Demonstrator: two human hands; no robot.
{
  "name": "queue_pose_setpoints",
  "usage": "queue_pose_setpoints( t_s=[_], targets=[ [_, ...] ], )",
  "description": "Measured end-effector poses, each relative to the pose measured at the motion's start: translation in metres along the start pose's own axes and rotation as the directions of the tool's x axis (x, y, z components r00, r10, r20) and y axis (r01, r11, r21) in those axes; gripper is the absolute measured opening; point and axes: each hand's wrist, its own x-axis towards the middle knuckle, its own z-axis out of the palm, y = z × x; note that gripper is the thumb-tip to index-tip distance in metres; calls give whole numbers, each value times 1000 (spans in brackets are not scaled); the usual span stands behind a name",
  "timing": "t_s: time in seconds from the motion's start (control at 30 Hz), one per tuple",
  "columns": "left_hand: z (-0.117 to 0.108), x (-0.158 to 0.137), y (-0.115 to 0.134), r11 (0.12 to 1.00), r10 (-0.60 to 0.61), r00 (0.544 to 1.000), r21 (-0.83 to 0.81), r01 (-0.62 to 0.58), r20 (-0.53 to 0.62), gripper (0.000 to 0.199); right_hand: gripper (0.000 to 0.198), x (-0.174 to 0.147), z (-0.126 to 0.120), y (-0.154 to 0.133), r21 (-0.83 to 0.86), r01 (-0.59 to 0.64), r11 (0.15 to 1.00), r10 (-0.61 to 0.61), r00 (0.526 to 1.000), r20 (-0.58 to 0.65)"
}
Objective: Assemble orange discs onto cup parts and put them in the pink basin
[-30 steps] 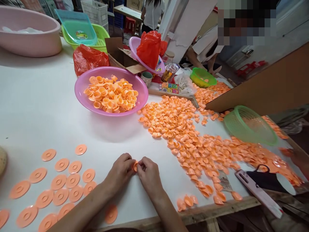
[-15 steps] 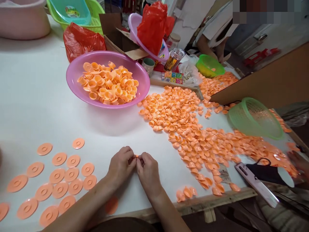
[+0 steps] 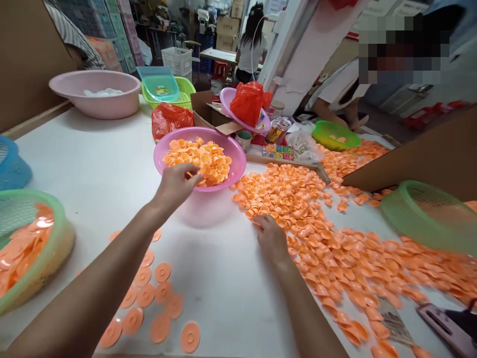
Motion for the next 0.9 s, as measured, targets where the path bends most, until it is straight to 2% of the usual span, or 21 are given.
queue_pose_setpoints(
  t_s=[0.03,0.1,0.2,0.27,0.33,0.4,0.47,0.53,0.6,0.67,0.73,0.83,0.9],
  targets=[
    [-11,-9,-13,997,-27,995,70,20,101,19,29,-3,3,3,-10,-9,1000,8,1000,-17],
    [-31,-40,-47,964,-137,955,257,68,264,17,30,-11,9,8,-11,-32,999,32,998,-59],
    [-46,-87,-98,865,-320,904,477,157,282,24,28,-22,12,13,58,-46,997,50,996,-78],
    [-39,-107,-114,855,-335,901,491,168,276,26,28,-28,10,11,122,-51,991,60,996,-72],
    [-15,-117,-109,900,-276,913,414,136,301,21,26,-33,6,1,210,-86,974,100,994,-55],
    [21,-125,-86,958,-158,912,284,49,377,19,24,-43,2,-13,370,-187,910,193,981,20],
    [58,-135,-57,987,-23,876,152,-57,481,19,21,-57,0,-30,539,-325,777,277,946,170],
    [90,-148,-33,989,80,829,56,-133,554,19,17,-73,1,-44,633,-430,644,297,903,311],
    [110,-161,-21,988,131,809,-10,-153,573,17,13,-87,4,-54,651,-484,585,293,874,387],
    [120,-169,-19,989,148,814,-67,-133,562,15,12,-95,8,-58,632,-510,583,306,859,410],
    [122,-172,-23,990,142,826,-98,-105,546,14,11,-98,10,-59,596,-507,623,317,860,401],
    [118,-168,-26,992,101,837,-122,-41,537,15,11,-98,11,-58,552,-447,704,274,888,370],
    [115,-163,-25,987,41,833,-150,51,551,14,12,-98,11,-59,544,-390,743,227,912,343]
  ],
)
